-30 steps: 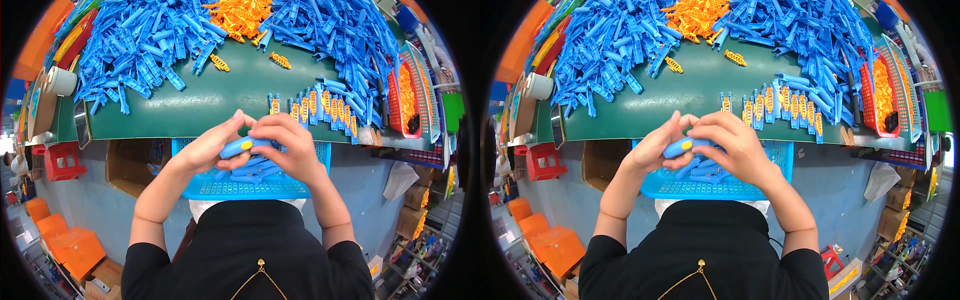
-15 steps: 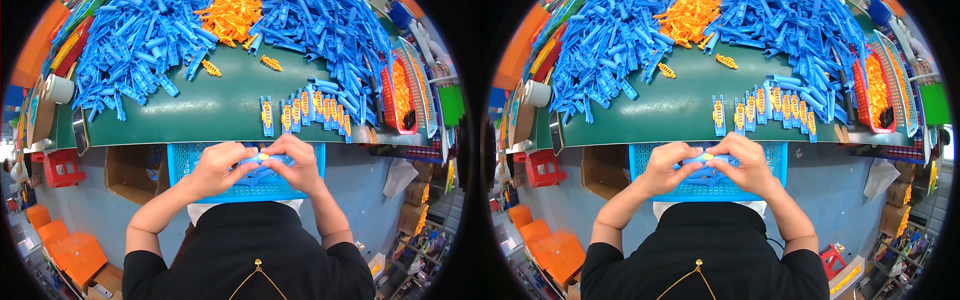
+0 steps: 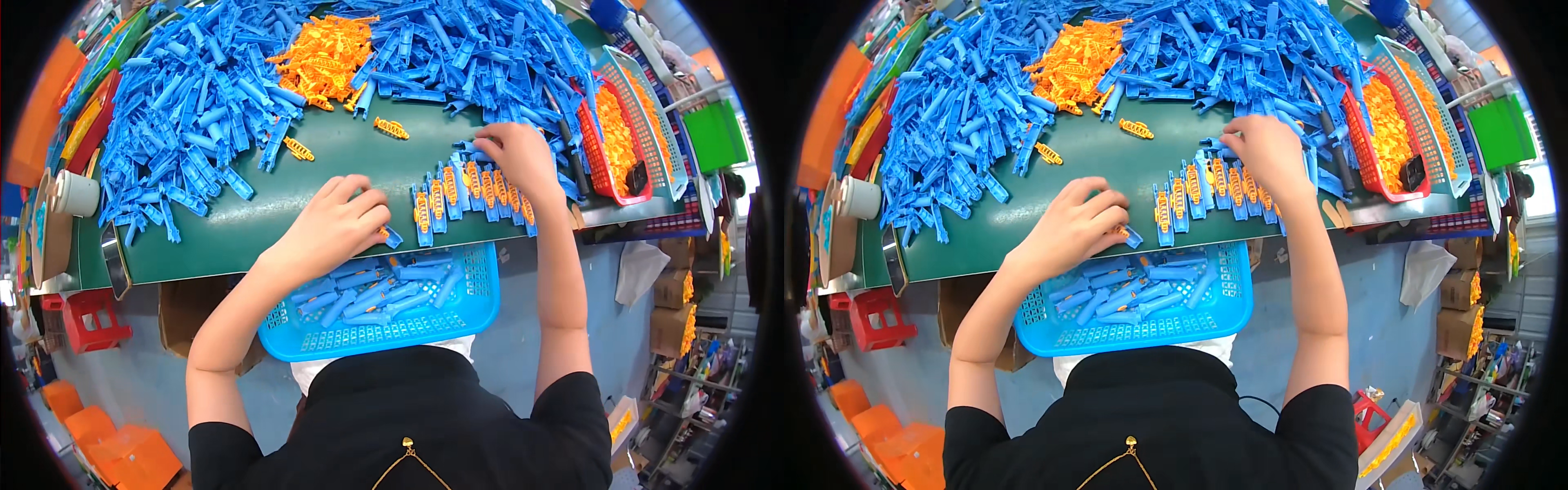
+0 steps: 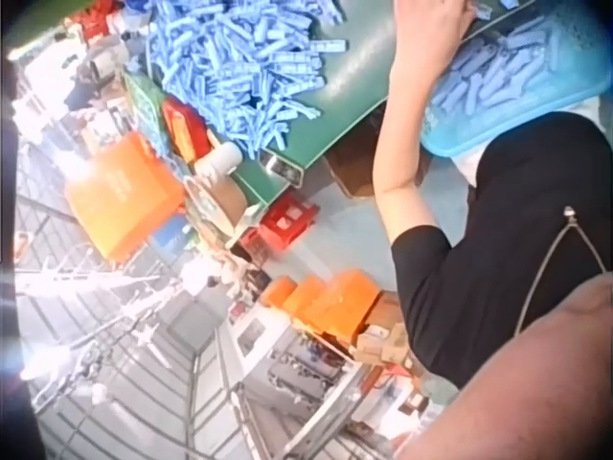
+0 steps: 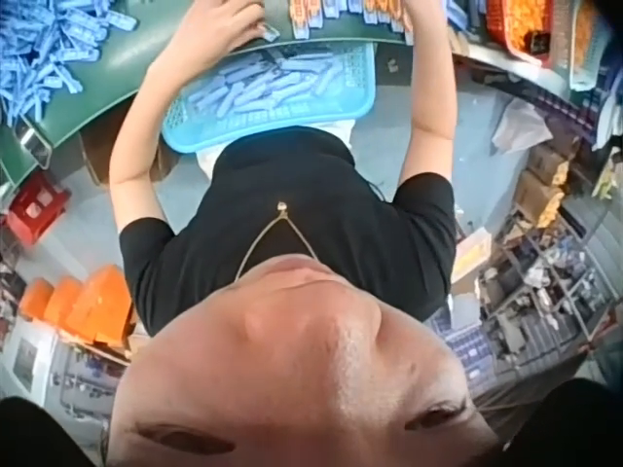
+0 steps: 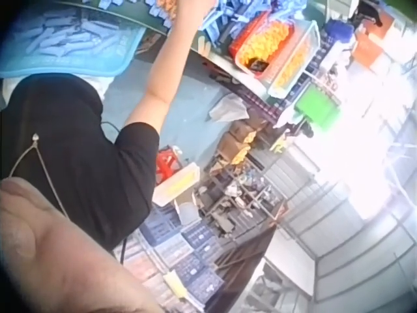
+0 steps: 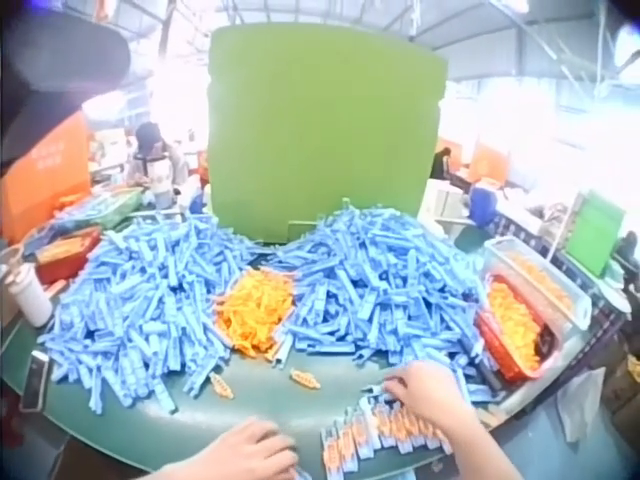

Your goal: Assembling small orange components into blue plastic tubes at a factory workbench.

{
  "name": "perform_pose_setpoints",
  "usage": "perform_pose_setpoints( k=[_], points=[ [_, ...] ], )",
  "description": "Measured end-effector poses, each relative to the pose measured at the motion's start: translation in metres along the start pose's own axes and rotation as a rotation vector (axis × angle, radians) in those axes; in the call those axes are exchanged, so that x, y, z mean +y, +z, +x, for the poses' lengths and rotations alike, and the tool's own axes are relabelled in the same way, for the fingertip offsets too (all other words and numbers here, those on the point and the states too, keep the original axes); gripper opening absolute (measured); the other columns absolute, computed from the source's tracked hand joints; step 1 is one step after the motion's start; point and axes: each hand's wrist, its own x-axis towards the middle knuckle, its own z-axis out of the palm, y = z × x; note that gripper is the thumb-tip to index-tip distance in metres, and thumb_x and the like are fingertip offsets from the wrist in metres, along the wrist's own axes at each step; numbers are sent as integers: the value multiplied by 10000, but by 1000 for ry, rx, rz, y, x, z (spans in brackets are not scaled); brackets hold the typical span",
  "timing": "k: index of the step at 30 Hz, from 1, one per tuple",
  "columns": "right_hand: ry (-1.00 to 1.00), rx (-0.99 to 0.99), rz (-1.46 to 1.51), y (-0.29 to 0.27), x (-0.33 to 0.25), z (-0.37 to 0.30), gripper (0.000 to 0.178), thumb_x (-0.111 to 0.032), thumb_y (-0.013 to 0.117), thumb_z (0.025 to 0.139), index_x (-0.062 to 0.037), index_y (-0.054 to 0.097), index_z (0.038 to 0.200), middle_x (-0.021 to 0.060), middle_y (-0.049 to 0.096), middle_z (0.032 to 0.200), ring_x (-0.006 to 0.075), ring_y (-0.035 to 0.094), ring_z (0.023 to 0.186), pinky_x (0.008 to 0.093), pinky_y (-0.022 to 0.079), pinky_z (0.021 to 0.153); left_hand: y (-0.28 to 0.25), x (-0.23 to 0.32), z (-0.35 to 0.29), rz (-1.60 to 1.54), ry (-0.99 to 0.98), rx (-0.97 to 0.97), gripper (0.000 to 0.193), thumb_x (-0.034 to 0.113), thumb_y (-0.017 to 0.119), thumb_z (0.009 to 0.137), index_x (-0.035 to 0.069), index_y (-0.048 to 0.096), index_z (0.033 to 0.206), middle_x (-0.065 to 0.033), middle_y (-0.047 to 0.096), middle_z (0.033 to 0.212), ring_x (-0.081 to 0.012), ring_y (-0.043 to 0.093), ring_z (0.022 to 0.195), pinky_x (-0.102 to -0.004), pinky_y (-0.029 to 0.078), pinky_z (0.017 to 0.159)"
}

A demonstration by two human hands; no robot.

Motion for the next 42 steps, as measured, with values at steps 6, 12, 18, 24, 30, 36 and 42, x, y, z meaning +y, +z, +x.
perform_pose_setpoints(
  k=[6, 12, 18, 24, 30, 36, 42],
  points=[
    [35, -59, -150, 19, -29, 29, 230, -273, 628, 790, -57, 689, 842, 130, 663, 768, 305, 630, 747, 397, 491, 704, -4, -1, -14, -136, -224, -151, 227, 77, 645, 753, 49, 469, 893, -101, 554, 920, -268, 545, 846, -360, 444, 698],
    [-22, -28, -134, 2, -25, 9, 165, -127, 634, 779, -61, 674, 924, 132, 597, 861, 316, 568, 846, 395, 443, 773, 0, 2, -33, -863, -666, 224, 83, 74, 496, 877, 36, 441, 926, -44, 502, 681, -129, 447, 562, -259, 375, 531],
    [-67, 15, 26, 23, -18, 22, 106, -94, 598, 798, -37, 663, 858, 136, 586, 832, 319, 573, 819, 384, 452, 730, -15, 5, -34, -1408, -766, 149, 294, 181, 379, 926, 3, 490, 1132, -18, 480, 718, -79, 418, 608, -194, 344, 564],
    [-545, 10, 266, 43, -69, 30, 93, -33, 592, 775, -17, 638, 854, 129, 565, 893, 288, 542, 918, 368, 433, 801, -16, 12, -34, -1800, -947, 467, 352, 223, 330, 955, 11, 440, 1212, -27, 451, 773, -109, 443, 639, -282, 403, 627],
    [67, 153, 126, 24, -90, 18, 217, -245, 661, 802, -59, 625, 909, 95, 602, 792, 295, 592, 747, 370, 474, 662, -9, 3, -44, -1986, -857, 639, 377, 269, 280, 990, 18, 421, 1233, -40, 447, 820, -143, 454, 677, -286, 403, 644],
    [48, -11, -128, 47, -117, 23, 367, -353, 691, 763, -59, 595, 962, 126, 624, 825, 321, 619, 776, 438, 488, 663, -4, 1, -41, -1946, -842, 775, 337, 218, 372, 978, 20, 432, 1244, -73, 551, 978, -188, 555, 877, -329, 456, 836],
    [-194, 156, 92, 58, -125, 0, 267, -92, 659, 759, -29, 613, 1014, 153, 579, 887, 341, 576, 834, 411, 468, 746, -5, 3, -44, -1650, -852, 802, 336, 165, 521, 930, 8, 467, 1221, -123, 581, 1112, -227, 589, 1011, -360, 493, 863]
  ],
)
